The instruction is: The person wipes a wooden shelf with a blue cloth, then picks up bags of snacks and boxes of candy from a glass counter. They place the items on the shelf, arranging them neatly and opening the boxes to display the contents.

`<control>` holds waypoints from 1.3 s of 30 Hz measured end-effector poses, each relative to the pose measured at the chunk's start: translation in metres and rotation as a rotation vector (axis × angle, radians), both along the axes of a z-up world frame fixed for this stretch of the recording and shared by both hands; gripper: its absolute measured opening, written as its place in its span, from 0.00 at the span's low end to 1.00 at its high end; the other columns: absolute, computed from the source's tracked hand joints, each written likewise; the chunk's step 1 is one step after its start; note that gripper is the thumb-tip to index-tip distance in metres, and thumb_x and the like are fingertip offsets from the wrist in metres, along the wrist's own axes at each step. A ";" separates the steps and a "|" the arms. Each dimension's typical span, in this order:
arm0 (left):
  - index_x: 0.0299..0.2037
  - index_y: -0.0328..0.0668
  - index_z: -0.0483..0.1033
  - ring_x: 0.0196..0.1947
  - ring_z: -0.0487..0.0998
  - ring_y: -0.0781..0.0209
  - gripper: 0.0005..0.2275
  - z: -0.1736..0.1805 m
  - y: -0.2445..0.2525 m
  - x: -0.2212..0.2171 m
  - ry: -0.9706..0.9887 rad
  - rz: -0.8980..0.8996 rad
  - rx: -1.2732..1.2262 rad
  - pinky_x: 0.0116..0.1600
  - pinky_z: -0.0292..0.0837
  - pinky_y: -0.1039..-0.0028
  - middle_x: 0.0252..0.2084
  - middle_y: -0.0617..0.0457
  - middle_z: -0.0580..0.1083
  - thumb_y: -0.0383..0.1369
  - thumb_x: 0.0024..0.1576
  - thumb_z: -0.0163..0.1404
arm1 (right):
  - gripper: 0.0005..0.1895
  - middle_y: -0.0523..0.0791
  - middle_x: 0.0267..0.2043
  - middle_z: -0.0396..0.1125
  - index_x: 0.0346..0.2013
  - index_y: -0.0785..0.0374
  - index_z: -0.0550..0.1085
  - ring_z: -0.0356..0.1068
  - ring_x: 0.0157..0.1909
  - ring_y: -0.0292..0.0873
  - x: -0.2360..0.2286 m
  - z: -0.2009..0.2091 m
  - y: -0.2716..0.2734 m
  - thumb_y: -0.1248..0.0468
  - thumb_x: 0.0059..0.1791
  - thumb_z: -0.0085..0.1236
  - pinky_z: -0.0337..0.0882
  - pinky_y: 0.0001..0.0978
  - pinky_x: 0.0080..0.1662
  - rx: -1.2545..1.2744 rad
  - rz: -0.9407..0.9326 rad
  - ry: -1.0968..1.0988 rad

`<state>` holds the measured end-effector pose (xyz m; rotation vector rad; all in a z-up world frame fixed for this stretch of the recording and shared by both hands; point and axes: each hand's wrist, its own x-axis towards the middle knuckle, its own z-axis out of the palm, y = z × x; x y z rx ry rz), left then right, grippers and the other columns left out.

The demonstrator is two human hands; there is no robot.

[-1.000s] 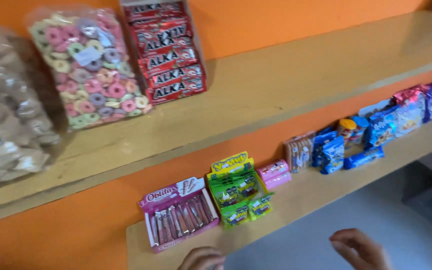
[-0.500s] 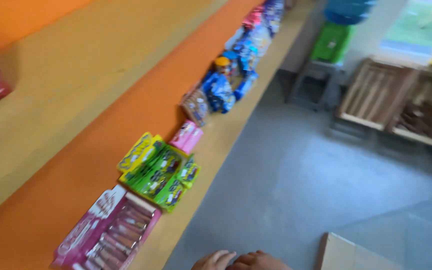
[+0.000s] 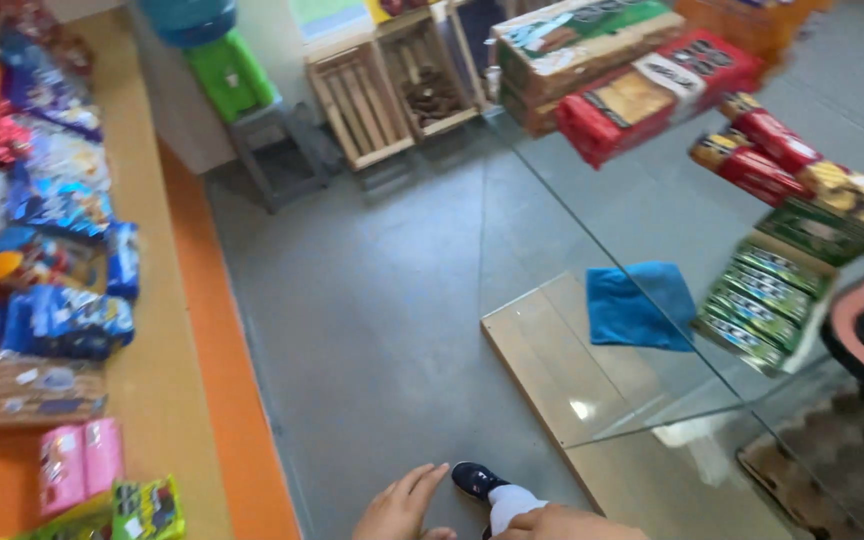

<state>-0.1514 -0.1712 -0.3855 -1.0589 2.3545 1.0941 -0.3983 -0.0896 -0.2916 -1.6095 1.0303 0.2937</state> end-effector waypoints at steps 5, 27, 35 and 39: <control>0.61 0.49 0.59 0.55 0.66 0.49 0.30 0.093 -0.024 -0.125 0.404 -0.139 -0.432 0.53 0.62 0.58 0.60 0.51 0.63 0.45 0.50 0.57 | 0.30 0.49 0.60 0.54 0.66 0.47 0.54 0.57 0.57 0.56 -0.071 -0.052 0.054 0.58 0.50 0.49 0.57 0.48 0.53 -0.233 -0.139 0.068; 0.64 0.40 0.43 0.61 0.61 0.43 0.49 0.095 0.027 -0.389 1.055 0.182 -0.377 0.64 0.47 0.52 0.61 0.41 0.60 0.33 0.35 0.68 | 0.21 0.41 0.49 0.72 0.49 0.54 0.73 0.72 0.50 0.43 -0.147 0.000 0.101 0.46 0.48 0.50 0.68 0.36 0.49 -0.723 -0.786 -0.122; 0.66 0.38 0.39 0.63 0.61 0.43 0.48 0.097 0.023 -0.307 1.318 0.344 -0.460 0.64 0.61 0.56 0.61 0.39 0.59 0.33 0.39 0.65 | 0.10 0.52 0.36 0.66 0.40 0.68 0.69 0.66 0.37 0.46 -0.149 0.007 0.068 0.72 0.44 0.53 0.67 0.35 0.39 -0.782 -2.014 -0.851; 0.62 0.38 0.50 0.59 0.64 0.45 0.43 0.139 0.035 -0.245 1.337 0.472 -0.631 0.64 0.60 0.58 0.57 0.42 0.61 0.33 0.37 0.65 | 0.34 0.55 0.61 0.56 0.63 0.58 0.52 0.60 0.52 0.56 -0.129 0.063 0.022 0.60 0.42 0.43 0.62 0.46 0.50 -0.489 -1.942 -1.227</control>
